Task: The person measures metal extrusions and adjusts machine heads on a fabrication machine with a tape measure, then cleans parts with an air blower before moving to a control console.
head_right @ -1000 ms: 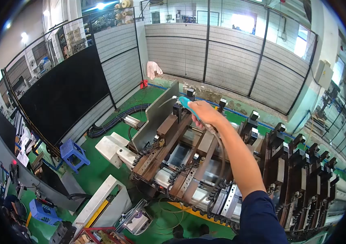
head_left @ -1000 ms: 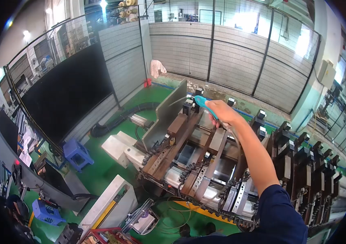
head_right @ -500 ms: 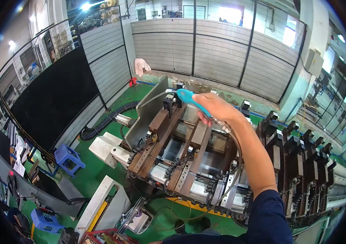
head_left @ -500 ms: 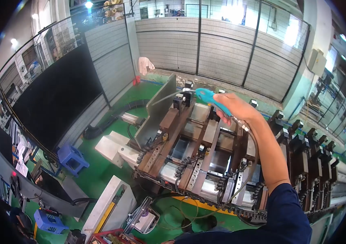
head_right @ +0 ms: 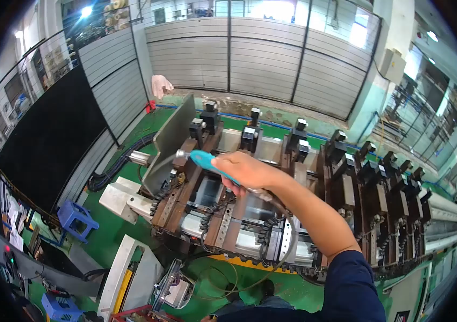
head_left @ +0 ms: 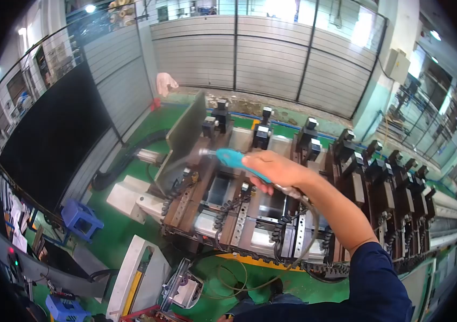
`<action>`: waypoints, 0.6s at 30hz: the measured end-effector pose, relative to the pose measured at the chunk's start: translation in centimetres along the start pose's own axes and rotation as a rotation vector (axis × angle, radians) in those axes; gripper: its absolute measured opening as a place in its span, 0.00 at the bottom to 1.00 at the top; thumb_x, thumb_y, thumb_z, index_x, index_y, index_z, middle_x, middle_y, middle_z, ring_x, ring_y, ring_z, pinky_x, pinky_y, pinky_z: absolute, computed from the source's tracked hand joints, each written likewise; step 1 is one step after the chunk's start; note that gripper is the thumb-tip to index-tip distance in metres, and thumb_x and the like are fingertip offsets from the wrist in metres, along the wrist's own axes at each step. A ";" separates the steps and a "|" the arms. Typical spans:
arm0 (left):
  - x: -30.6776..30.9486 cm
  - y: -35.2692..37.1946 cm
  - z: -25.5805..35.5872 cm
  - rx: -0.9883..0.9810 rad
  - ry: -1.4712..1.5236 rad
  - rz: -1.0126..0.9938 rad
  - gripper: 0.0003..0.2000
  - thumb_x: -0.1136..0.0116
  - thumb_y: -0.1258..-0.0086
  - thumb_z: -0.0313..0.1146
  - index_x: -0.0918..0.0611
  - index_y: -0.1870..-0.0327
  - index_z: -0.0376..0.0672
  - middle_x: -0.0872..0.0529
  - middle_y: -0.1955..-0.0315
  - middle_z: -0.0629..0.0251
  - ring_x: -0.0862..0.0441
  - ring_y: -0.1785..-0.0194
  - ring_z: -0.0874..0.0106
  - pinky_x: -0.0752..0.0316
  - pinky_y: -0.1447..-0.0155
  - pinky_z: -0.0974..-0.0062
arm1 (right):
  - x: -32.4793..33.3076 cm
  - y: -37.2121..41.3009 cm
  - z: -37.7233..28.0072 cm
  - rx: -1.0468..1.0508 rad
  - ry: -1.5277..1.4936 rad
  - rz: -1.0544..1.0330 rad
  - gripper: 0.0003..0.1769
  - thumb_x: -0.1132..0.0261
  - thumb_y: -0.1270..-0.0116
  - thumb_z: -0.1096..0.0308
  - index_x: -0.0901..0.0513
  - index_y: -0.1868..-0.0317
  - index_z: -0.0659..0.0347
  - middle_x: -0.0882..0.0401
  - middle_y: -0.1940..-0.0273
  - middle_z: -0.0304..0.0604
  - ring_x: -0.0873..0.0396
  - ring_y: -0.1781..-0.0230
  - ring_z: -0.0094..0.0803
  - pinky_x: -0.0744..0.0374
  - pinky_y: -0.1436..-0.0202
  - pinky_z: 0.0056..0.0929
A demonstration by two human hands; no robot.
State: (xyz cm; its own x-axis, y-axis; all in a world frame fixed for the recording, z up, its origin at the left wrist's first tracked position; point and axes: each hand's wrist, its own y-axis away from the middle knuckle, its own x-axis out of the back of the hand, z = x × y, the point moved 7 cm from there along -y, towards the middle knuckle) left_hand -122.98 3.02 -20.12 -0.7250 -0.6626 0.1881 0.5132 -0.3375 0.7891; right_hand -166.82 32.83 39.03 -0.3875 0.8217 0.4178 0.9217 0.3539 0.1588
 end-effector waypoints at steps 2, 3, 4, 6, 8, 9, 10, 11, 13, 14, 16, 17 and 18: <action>1.2 0.1 3.1 0.007 0.042 -0.022 0.26 0.41 0.26 0.51 0.18 0.36 0.41 0.17 0.38 0.47 0.16 0.41 0.51 0.23 0.39 0.51 | 1.7 0.8 1.0 0.050 0.042 0.149 0.25 0.51 0.17 0.48 0.22 0.58 0.64 0.23 0.76 0.38 0.22 0.81 0.24 0.22 0.80 0.27; 2.0 -0.2 4.5 0.000 0.025 -0.027 0.26 0.41 0.26 0.51 0.18 0.36 0.41 0.17 0.38 0.47 0.16 0.41 0.50 0.23 0.39 0.51 | 3.1 1.8 1.3 0.063 0.007 0.210 0.26 0.51 0.17 0.47 0.22 0.58 0.64 0.23 0.76 0.38 0.22 0.81 0.24 0.22 0.80 0.27; 2.7 -0.7 6.3 -0.010 -0.011 -0.032 0.26 0.41 0.26 0.51 0.18 0.36 0.41 0.17 0.38 0.46 0.16 0.41 0.50 0.23 0.39 0.51 | 4.0 3.3 1.6 0.059 -0.045 0.208 0.26 0.51 0.17 0.47 0.22 0.57 0.64 0.23 0.77 0.38 0.22 0.80 0.23 0.21 0.80 0.27; 3.8 -1.8 10.0 -0.039 -0.099 -0.046 0.26 0.41 0.26 0.52 0.17 0.37 0.41 0.17 0.38 0.46 0.16 0.41 0.50 0.23 0.39 0.51 | 6.1 7.3 2.3 0.025 -0.032 0.217 0.24 0.50 0.17 0.46 0.24 0.55 0.61 0.23 0.74 0.36 0.22 0.78 0.23 0.22 0.77 0.26; 4.1 -3.0 13.5 -0.073 -0.205 -0.061 0.26 0.41 0.26 0.52 0.17 0.37 0.41 0.17 0.39 0.46 0.16 0.41 0.50 0.23 0.39 0.51 | 8.7 12.4 3.2 0.005 -0.027 0.320 0.24 0.51 0.17 0.47 0.24 0.59 0.61 0.22 0.74 0.38 0.22 0.79 0.24 0.22 0.78 0.26; 3.9 -3.6 15.4 -0.092 -0.257 -0.069 0.26 0.41 0.26 0.52 0.17 0.38 0.41 0.17 0.39 0.46 0.16 0.41 0.50 0.23 0.38 0.51 | 10.2 15.4 4.2 -0.012 -0.030 0.362 0.25 0.51 0.17 0.47 0.24 0.59 0.61 0.22 0.75 0.38 0.23 0.79 0.24 0.22 0.78 0.27; 3.5 -3.9 17.3 -0.113 -0.309 -0.076 0.26 0.41 0.26 0.52 0.17 0.38 0.41 0.16 0.39 0.46 0.16 0.40 0.50 0.23 0.38 0.51 | 12.0 18.9 5.2 -0.019 -0.039 0.427 0.25 0.51 0.17 0.47 0.24 0.59 0.62 0.23 0.75 0.38 0.23 0.80 0.24 0.22 0.78 0.27; 2.8 -4.1 19.3 -0.132 -0.359 -0.080 0.26 0.41 0.27 0.52 0.16 0.38 0.41 0.16 0.39 0.46 0.16 0.40 0.49 0.23 0.38 0.51 | 13.7 22.3 6.4 -0.023 -0.048 0.486 0.25 0.51 0.17 0.47 0.25 0.60 0.62 0.23 0.75 0.38 0.23 0.80 0.25 0.21 0.79 0.27; 0.4 -4.2 22.8 -0.170 -0.449 -0.089 0.26 0.40 0.27 0.52 0.16 0.39 0.41 0.16 0.40 0.46 0.16 0.40 0.49 0.23 0.38 0.51 | 17.1 30.3 7.9 -0.060 -0.030 0.628 0.26 0.51 0.17 0.48 0.25 0.62 0.63 0.25 0.76 0.37 0.24 0.82 0.25 0.23 0.81 0.28; -1.1 -4.2 24.3 -0.188 -0.487 -0.093 0.26 0.40 0.27 0.52 0.16 0.39 0.41 0.16 0.40 0.46 0.16 0.40 0.49 0.23 0.38 0.51 | 19.1 34.7 9.3 -0.089 -0.056 0.706 0.26 0.51 0.17 0.48 0.25 0.64 0.63 0.25 0.77 0.37 0.24 0.82 0.25 0.23 0.81 0.27; -4.9 -4.1 26.9 -0.219 -0.558 -0.090 0.25 0.40 0.27 0.52 0.16 0.39 0.41 0.16 0.40 0.46 0.17 0.40 0.49 0.23 0.38 0.52 | 22.6 44.7 12.3 -0.157 -0.067 0.887 0.26 0.50 0.17 0.48 0.26 0.66 0.63 0.26 0.78 0.37 0.24 0.83 0.25 0.23 0.81 0.27; -7.1 -4.0 28.1 -0.236 -0.589 -0.085 0.25 0.40 0.27 0.52 0.15 0.40 0.41 0.16 0.40 0.46 0.17 0.40 0.49 0.23 0.38 0.52 | 24.2 50.0 13.5 -0.198 -0.050 0.992 0.26 0.50 0.17 0.49 0.26 0.67 0.63 0.26 0.78 0.36 0.24 0.83 0.25 0.24 0.81 0.27; -9.6 -3.9 29.0 -0.250 -0.618 -0.079 0.25 0.40 0.27 0.52 0.15 0.40 0.41 0.16 0.41 0.46 0.17 0.40 0.49 0.23 0.38 0.52 | 25.8 55.6 15.1 -0.218 -0.009 1.054 0.25 0.50 0.17 0.49 0.25 0.64 0.62 0.25 0.78 0.36 0.24 0.83 0.24 0.24 0.80 0.26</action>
State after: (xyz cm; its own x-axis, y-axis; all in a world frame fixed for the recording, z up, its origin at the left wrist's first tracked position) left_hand -131.34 30.12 -8.02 -0.8562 -0.1502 0.4944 0.4850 -0.5636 0.6687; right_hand -125.89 80.45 45.14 0.6043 0.6700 0.4312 0.7746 -0.6207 -0.1212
